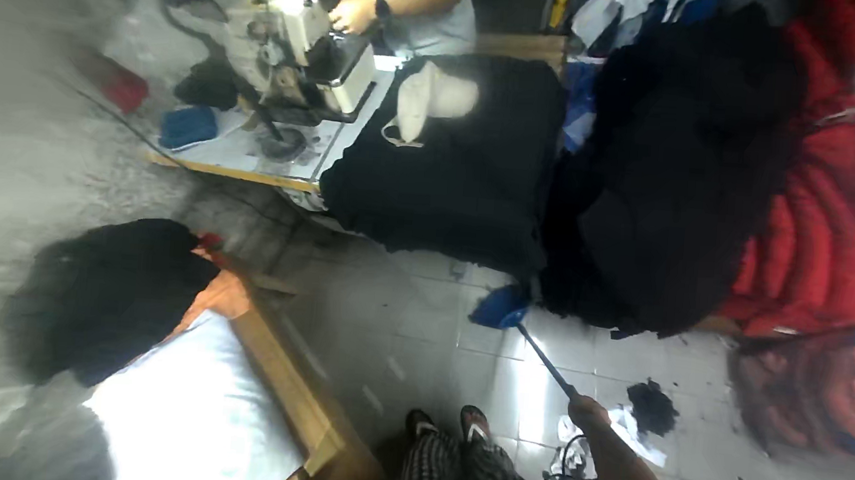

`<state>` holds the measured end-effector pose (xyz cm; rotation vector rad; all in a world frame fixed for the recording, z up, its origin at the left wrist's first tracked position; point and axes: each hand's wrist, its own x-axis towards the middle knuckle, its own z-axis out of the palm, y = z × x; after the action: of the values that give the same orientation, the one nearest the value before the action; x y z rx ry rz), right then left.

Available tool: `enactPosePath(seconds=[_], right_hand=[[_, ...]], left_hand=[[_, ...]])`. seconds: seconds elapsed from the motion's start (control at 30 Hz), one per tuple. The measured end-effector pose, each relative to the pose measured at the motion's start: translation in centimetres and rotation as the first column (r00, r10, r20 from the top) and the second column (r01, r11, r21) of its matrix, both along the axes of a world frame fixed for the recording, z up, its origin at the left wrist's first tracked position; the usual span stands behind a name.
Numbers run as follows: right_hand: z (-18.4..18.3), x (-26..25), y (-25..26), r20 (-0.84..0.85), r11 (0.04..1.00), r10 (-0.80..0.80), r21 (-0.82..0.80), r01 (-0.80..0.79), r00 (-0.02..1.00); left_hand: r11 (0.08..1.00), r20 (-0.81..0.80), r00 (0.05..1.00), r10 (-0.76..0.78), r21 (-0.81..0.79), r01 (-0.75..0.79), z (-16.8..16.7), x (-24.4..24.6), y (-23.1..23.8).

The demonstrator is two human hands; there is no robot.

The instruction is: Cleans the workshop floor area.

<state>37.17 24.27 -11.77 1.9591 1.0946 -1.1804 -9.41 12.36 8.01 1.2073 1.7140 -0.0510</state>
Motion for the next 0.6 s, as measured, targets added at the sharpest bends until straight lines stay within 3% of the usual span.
enactPosePath(seconds=[0.07,0.17,0.33,0.47,0.6], right_hand=[[0.0,3.3,-3.7,-0.048,0.998,-0.061,-0.006,0.06,0.997],[0.9,7.2,-10.7,-0.115,0.995,-0.101,-0.032,0.098,0.988],[4.7,12.7,-21.4,0.021,0.974,-0.196,-0.112,0.198,0.98],[11.6,15.4,-24.8,0.031,0.98,-0.193,-0.033,0.194,0.981],[17.2,12.4,-21.9,0.01,0.998,-0.057,-0.004,0.057,0.998]], left_hand=[[0.99,0.006,0.993,-0.12,0.074,0.119,-2.0,-0.6,0.3],[0.985,-0.038,0.984,-0.174,0.014,0.174,-2.7,-0.1,1.7],[0.972,0.004,0.972,-0.234,-0.014,0.234,-3.1,1.5,3.1],[0.964,0.084,0.96,-0.267,0.012,0.267,-4.3,0.6,2.8],[0.988,0.125,0.981,-0.15,0.043,0.145,-4.3,-0.7,2.0]])
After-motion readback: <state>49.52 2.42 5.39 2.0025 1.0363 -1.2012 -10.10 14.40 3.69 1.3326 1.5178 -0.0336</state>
